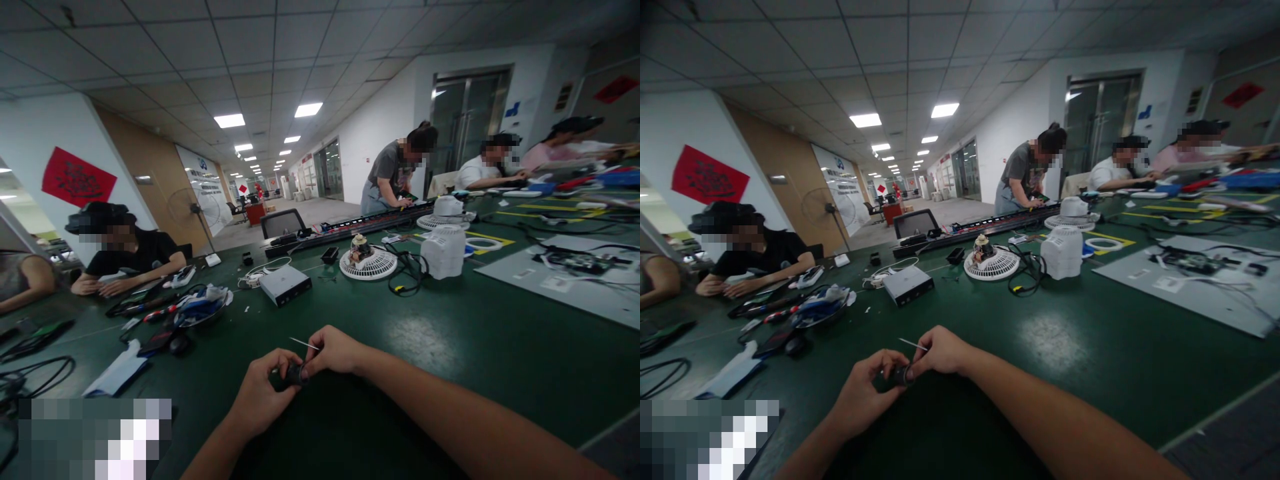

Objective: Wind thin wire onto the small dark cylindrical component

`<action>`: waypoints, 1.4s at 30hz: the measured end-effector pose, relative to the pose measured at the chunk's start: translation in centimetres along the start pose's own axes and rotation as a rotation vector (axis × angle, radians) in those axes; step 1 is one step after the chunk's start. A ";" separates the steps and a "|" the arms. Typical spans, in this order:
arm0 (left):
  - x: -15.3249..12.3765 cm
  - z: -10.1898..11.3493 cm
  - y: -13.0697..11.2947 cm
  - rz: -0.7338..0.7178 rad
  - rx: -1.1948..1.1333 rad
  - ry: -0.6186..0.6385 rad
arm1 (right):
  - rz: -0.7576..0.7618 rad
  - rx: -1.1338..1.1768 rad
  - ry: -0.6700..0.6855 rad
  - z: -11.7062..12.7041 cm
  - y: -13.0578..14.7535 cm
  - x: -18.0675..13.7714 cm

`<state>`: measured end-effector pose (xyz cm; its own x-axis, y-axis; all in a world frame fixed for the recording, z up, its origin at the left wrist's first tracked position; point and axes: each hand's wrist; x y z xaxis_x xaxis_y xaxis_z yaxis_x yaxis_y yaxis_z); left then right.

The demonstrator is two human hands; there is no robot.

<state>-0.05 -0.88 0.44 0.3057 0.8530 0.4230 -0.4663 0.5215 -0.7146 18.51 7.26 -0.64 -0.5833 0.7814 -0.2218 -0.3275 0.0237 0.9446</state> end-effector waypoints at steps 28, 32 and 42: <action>0.4 0.7 1.2 0.025 0.229 -0.135 | 0.479 -0.875 -0.319 1.2 1.3 -1.7; 0.3 0.6 1.4 0.031 0.245 -0.134 | 0.526 -0.920 -0.255 1.1 1.4 -2.0; 0.2 0.5 1.8 0.053 0.213 -0.101 | 0.470 -0.968 -0.335 0.9 1.2 -1.8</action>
<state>-1.27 0.28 -0.44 0.1962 0.8716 0.4492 -0.6474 0.4592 -0.6083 19.82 6.47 1.15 -0.6191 0.7171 0.3202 -0.6520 -0.6966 0.2995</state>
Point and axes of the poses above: each hand's wrist, its own x-axis towards the middle knuckle, its own z-axis out of the back of the hand, y = z × x, and after that the axes turned 7 degrees about -z, right-handed
